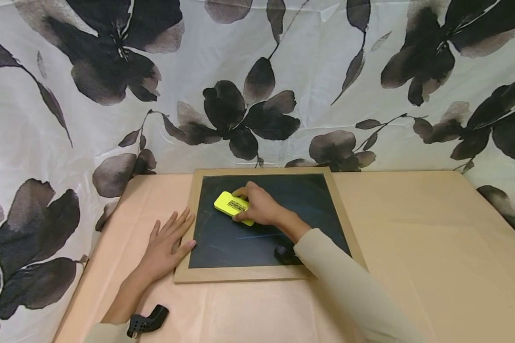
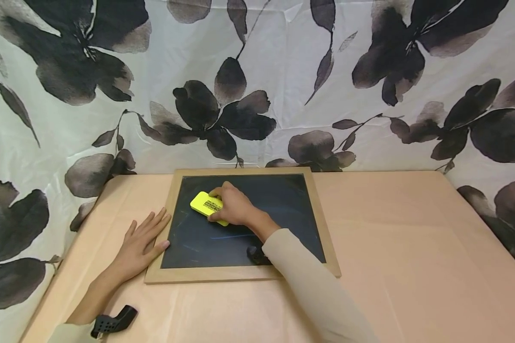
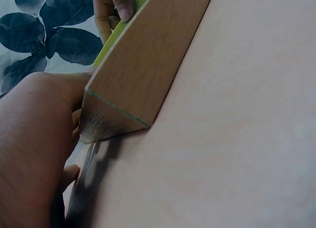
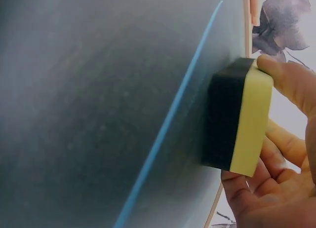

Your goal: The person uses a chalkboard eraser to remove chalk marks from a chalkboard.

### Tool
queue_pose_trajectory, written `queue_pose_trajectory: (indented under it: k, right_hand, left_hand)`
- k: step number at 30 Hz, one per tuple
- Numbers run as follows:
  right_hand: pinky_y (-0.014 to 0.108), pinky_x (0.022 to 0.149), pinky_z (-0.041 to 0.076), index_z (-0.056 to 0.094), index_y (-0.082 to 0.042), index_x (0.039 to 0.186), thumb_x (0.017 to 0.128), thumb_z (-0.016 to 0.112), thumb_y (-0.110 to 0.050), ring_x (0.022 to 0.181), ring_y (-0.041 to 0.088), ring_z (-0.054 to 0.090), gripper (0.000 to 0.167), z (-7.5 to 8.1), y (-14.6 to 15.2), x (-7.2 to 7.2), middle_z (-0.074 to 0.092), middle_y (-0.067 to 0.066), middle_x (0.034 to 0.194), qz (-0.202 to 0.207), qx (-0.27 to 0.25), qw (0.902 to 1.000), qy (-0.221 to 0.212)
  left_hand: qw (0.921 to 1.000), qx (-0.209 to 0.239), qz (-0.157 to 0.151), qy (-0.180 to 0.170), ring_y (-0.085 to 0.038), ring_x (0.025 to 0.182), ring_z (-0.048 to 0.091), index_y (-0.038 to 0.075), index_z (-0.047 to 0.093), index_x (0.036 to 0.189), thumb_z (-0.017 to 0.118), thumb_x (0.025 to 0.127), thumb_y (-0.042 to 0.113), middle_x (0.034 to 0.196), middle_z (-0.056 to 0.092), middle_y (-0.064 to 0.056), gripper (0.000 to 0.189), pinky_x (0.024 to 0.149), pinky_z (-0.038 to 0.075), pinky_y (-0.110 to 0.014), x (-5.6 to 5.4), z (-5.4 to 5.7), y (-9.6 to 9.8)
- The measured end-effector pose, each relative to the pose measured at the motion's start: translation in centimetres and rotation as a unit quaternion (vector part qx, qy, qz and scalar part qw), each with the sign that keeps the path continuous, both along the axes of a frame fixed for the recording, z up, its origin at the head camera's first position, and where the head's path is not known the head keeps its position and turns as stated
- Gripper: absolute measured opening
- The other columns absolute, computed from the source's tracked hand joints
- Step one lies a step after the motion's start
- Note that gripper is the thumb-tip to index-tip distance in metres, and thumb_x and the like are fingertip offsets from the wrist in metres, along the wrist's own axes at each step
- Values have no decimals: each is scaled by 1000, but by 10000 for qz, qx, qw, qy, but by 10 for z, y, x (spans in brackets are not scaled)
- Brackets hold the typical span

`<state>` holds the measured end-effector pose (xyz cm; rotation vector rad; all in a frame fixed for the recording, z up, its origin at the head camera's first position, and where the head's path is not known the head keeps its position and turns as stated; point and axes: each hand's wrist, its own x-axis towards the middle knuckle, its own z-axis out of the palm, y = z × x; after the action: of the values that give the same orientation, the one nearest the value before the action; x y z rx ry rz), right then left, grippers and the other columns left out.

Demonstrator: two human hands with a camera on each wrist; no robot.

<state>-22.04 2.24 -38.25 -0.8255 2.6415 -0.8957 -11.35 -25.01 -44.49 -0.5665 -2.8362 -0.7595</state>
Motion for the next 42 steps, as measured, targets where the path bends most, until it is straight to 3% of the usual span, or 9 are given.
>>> queue_pose_trajectory:
  k: [7,20,25,42]
  right_hand:
    - [28,72,42,57,-6,133,74,83,-29,84,17,47,68,7,15,11,49,3,99,195,120,9996,145]
    - [34,69,42,59,-4,129,72,84,-23,84,23,47,65,17,121,19,49,8,98,-678,130,9960,573]
    - [35,70,41,59,-1,128,72,84,-21,85,26,47,64,15,152,22,50,10,98,-983,289,9939,412]
    - [35,72,41,59,-4,130,75,83,-27,87,24,47,65,-1,185,22,51,8,98,-850,240,9958,239]
  left_hand:
    - [10000,37,-17,61,-42,140,20,9,38,147,60,93,37,155,27,-10,65,104,3,-68,4,1,1]
    - [10000,52,-60,21,-40,141,18,12,36,149,59,94,38,156,25,-10,66,105,1,-67,1,-2,-1]
    - [10000,7,-69,8,-40,141,18,13,35,150,58,94,39,156,25,-10,66,105,1,-67,0,-1,-2]
    - [9999,62,-98,-3,-40,141,17,13,34,150,58,94,38,156,24,-10,66,106,-1,-66,0,-1,-1]
